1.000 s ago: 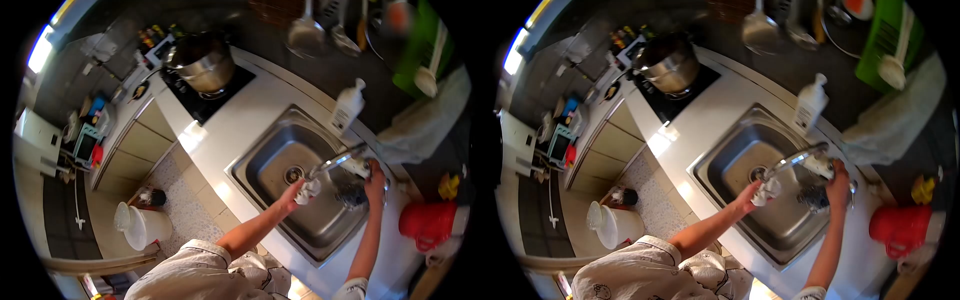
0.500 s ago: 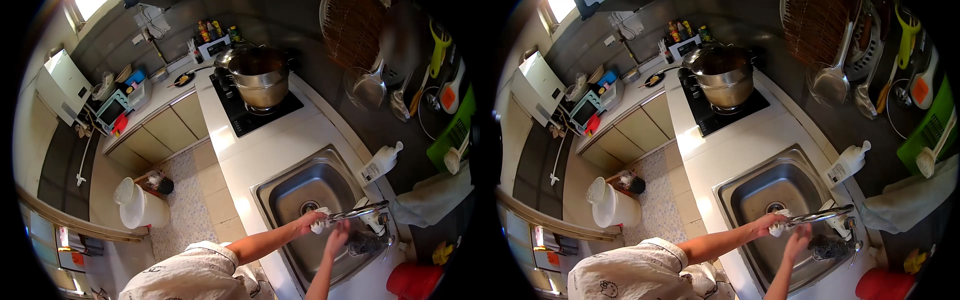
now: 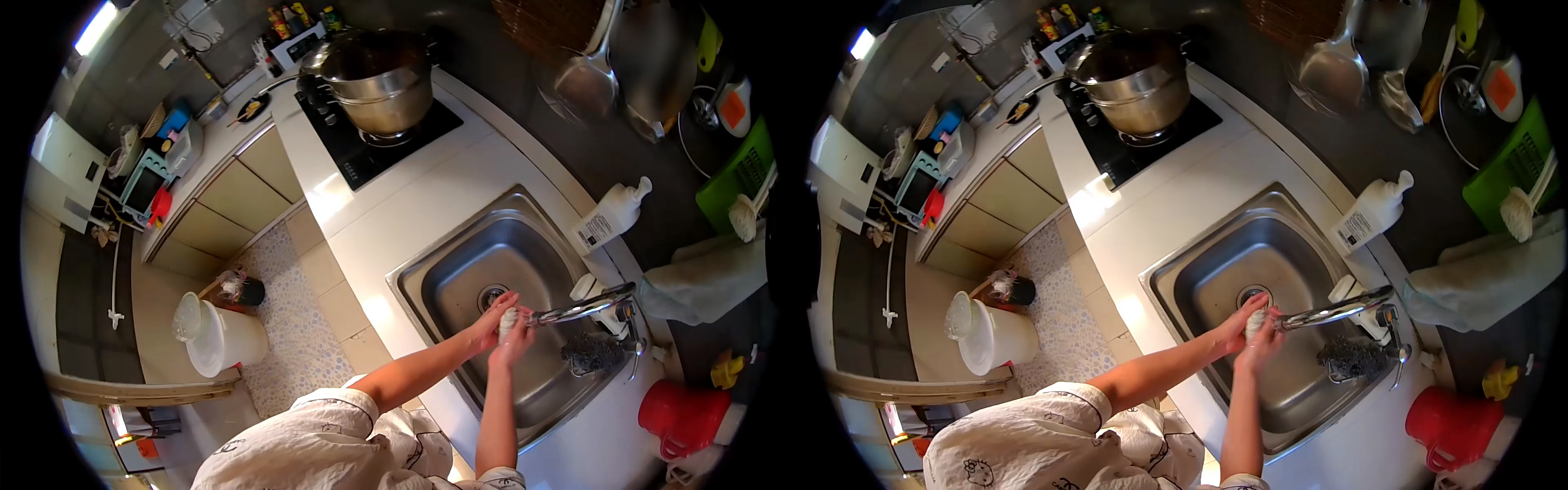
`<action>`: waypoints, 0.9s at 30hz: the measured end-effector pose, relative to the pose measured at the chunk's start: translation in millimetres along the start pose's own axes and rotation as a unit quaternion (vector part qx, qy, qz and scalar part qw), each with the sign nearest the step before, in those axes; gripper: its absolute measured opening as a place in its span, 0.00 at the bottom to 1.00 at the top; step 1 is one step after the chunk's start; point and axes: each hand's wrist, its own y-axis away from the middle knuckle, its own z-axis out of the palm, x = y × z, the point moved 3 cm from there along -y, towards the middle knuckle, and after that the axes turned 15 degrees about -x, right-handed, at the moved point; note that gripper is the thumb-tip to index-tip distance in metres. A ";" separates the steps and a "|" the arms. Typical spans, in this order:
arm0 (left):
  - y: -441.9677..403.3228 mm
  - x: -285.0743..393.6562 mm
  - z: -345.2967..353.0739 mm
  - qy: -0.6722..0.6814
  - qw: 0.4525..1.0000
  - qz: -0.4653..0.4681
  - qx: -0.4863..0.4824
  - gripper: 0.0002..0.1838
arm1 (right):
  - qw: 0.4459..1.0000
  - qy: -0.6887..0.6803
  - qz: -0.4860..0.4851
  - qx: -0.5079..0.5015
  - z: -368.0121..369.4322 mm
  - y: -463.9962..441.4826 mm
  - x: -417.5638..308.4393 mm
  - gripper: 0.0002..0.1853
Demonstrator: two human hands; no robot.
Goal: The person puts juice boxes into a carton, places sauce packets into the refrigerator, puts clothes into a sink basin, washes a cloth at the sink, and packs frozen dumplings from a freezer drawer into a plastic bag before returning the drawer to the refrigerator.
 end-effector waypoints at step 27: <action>-19.2 -24.5 12.3 0.072 0.976 -0.186 -0.087 0.20 | 0.812 0.566 -0.115 -0.083 -10.5 13.3 -40.7 0.23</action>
